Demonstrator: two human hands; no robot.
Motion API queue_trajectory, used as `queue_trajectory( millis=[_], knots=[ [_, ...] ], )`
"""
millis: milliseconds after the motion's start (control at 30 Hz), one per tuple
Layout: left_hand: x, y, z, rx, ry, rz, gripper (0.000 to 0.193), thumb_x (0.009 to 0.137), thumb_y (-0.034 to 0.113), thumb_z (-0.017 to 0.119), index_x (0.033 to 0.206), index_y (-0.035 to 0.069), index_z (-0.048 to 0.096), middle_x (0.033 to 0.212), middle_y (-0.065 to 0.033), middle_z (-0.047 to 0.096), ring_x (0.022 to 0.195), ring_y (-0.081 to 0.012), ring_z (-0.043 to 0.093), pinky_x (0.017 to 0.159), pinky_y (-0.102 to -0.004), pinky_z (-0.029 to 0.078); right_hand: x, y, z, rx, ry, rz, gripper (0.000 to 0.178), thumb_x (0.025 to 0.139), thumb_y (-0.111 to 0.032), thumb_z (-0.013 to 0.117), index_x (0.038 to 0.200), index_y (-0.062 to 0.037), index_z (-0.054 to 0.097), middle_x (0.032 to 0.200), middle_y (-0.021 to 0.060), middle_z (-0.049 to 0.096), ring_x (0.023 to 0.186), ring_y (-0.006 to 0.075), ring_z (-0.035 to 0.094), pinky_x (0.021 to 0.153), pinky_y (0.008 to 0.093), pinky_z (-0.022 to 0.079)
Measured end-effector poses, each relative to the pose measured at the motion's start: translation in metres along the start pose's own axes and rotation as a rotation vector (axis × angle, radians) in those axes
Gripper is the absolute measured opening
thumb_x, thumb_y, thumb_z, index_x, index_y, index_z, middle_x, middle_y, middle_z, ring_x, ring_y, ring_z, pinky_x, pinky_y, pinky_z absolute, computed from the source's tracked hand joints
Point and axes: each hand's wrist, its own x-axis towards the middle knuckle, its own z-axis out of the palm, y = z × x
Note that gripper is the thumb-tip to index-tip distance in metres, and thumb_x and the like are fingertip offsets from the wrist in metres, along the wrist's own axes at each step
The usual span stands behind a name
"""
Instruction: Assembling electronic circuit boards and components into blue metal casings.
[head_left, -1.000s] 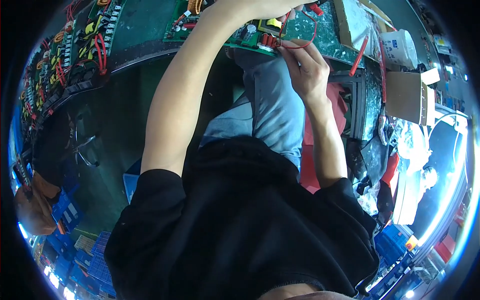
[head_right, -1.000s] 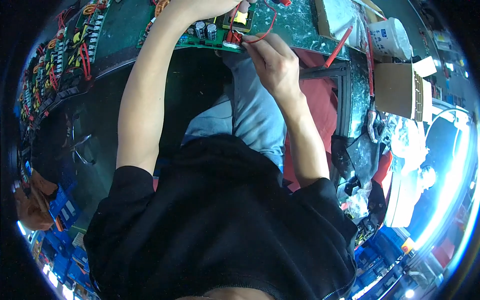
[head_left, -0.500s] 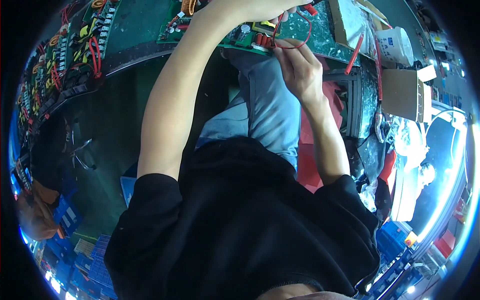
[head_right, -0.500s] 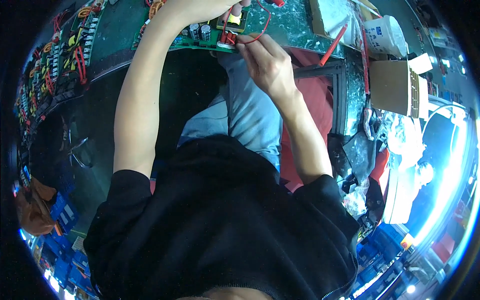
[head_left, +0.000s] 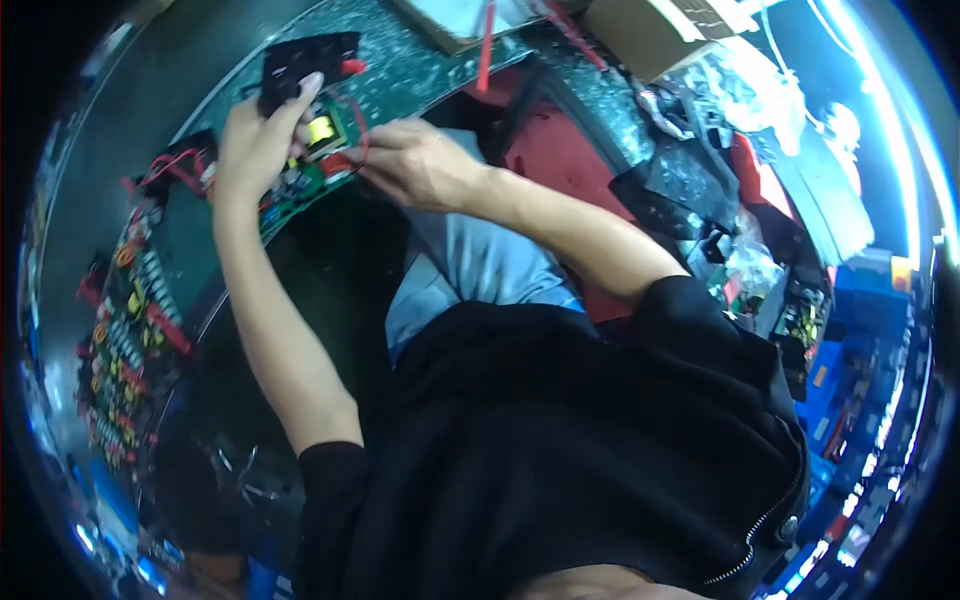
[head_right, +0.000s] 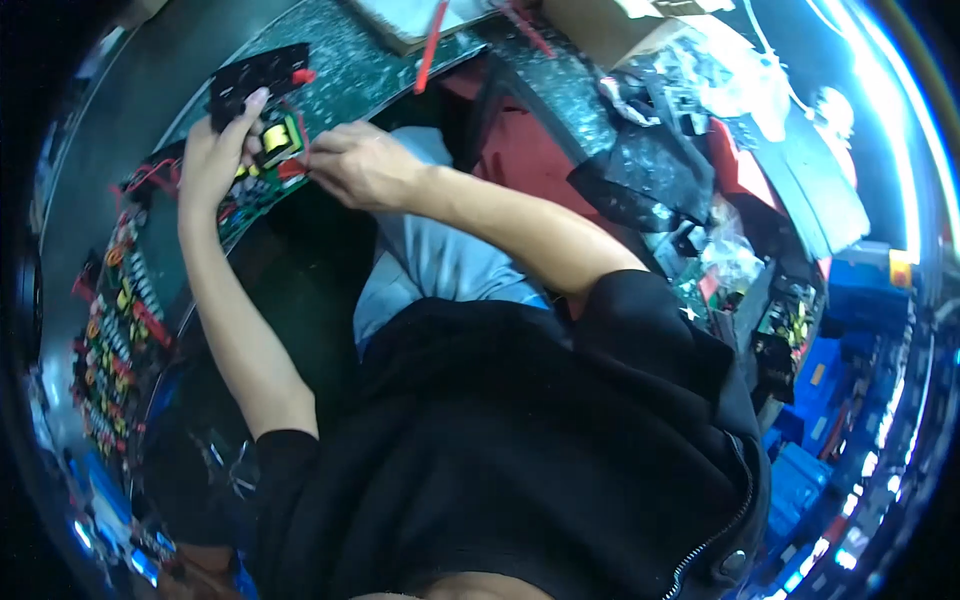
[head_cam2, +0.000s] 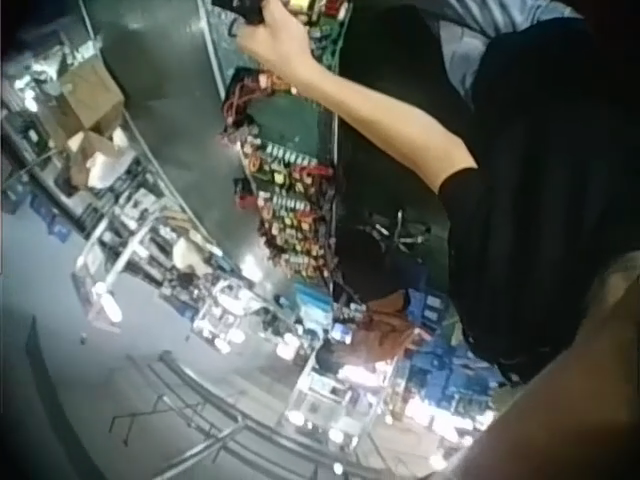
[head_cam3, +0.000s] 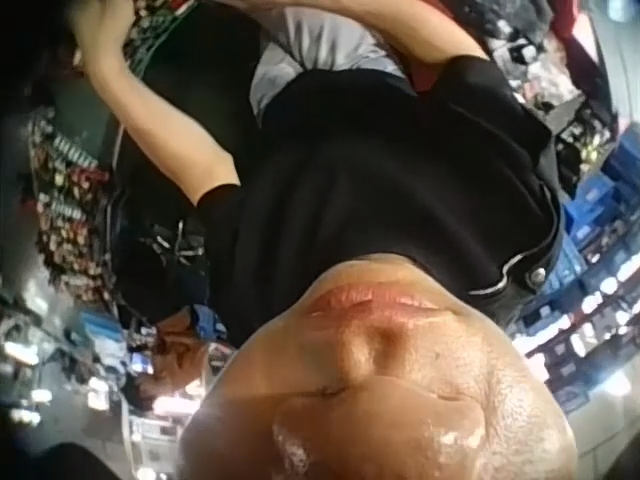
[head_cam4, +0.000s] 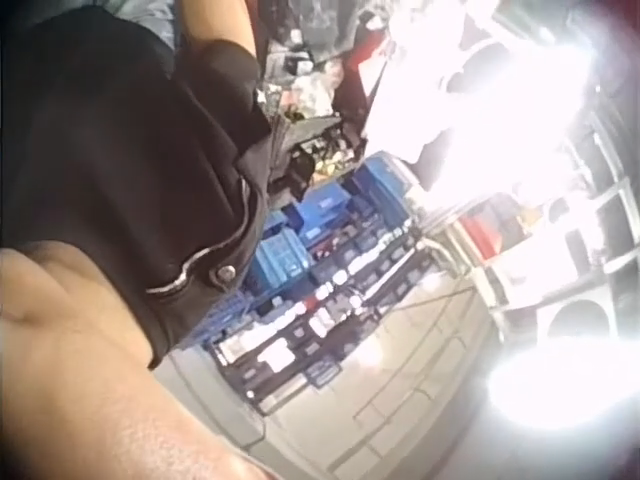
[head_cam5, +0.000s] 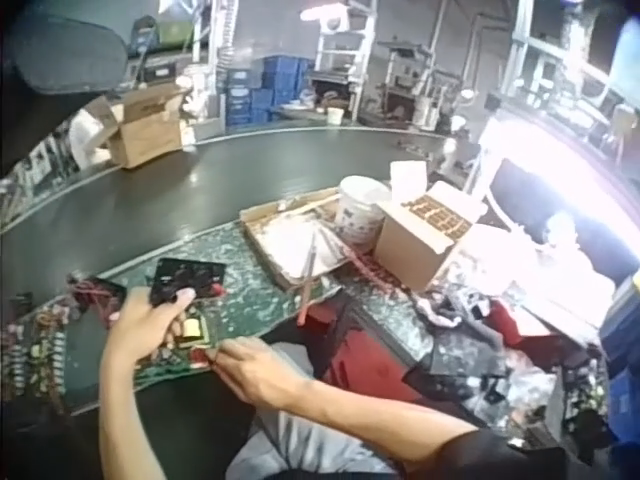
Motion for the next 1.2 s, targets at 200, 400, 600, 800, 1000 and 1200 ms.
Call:
queue_trajectory(
  millis=[200,400,600,800,1000,1200],
  knots=[
    [-0.007,-0.004,-0.003,-0.055,0.034,0.052,0.046,0.086,0.043,0.07,0.079,-0.002,0.069,0.062,-0.0033,0.061,0.059,-0.0104,0.058,0.057,-0.0248,0.046,0.001,0.0,-0.002,0.186,0.113,0.21,0.027,0.089,-0.014,0.059,0.113,-0.0035,0.061,0.102,0.0168,0.062,0.097,0.0349,0.061,0.085,0.0402,0.05],
    [-0.014,0.009,-0.007,0.059,0.015,-0.014,0.047,0.086,0.043,0.07,0.077,-0.003,0.068,0.064,-0.0058,0.062,0.056,-0.012,0.058,0.054,-0.026,0.046,-0.008,-0.003,0.006,0.201,0.163,0.19,0.037,0.08,-0.002,0.058,0.117,-0.0066,0.062,0.107,0.0134,0.062,0.098,0.0332,0.062,0.086,0.04,0.051],
    [-0.014,0.011,0.0,0.084,0.026,-0.035,0.046,0.086,0.044,0.07,0.076,-0.002,0.067,0.063,-0.005,0.061,0.056,-0.0113,0.058,0.054,-0.0254,0.045,-0.016,0.006,0.012,0.147,0.117,0.091,0.048,0.074,0.004,0.06,0.121,-0.0048,0.061,0.118,0.0142,0.057,0.104,0.033,0.057,0.091,0.04,0.049],
    [-0.005,0.004,0.005,0.108,0.048,-0.043,0.04,0.087,0.042,0.07,0.072,0.006,0.064,0.06,0.002,0.055,0.053,-0.007,0.048,0.051,-0.0245,0.036,-0.025,-0.006,-0.021,0.086,0.051,0.156,0.05,0.076,-0.002,0.064,0.125,-0.0056,0.055,0.124,0.0161,0.052,0.109,0.0347,0.055,0.092,0.0394,0.047],
    [-0.034,0.003,0.016,0.101,0.095,-0.046,0.032,0.089,0.033,0.069,0.078,0.003,0.063,0.061,0.0032,0.053,0.052,-0.0056,0.046,0.048,-0.0247,0.034,-0.099,0.0,-0.16,-0.716,0.629,0.685,0.015,0.081,-0.01,0.071,0.091,-0.0011,0.066,0.088,0.0154,0.065,0.084,0.0312,0.063,0.075,0.0385,0.05],
    [-0.03,-0.007,0.021,0.082,0.116,0.002,0.036,0.089,0.034,0.07,0.075,0.002,0.064,0.06,0.0018,0.053,0.054,-0.0067,0.046,0.049,-0.0263,0.035,-0.149,0.04,-0.21,-0.994,0.137,1.021,0.032,0.081,-0.029,0.071,0.105,-0.0077,0.072,0.108,0.0203,0.06,0.101,0.0348,0.057,0.086,0.0419,0.047]
  ],
)
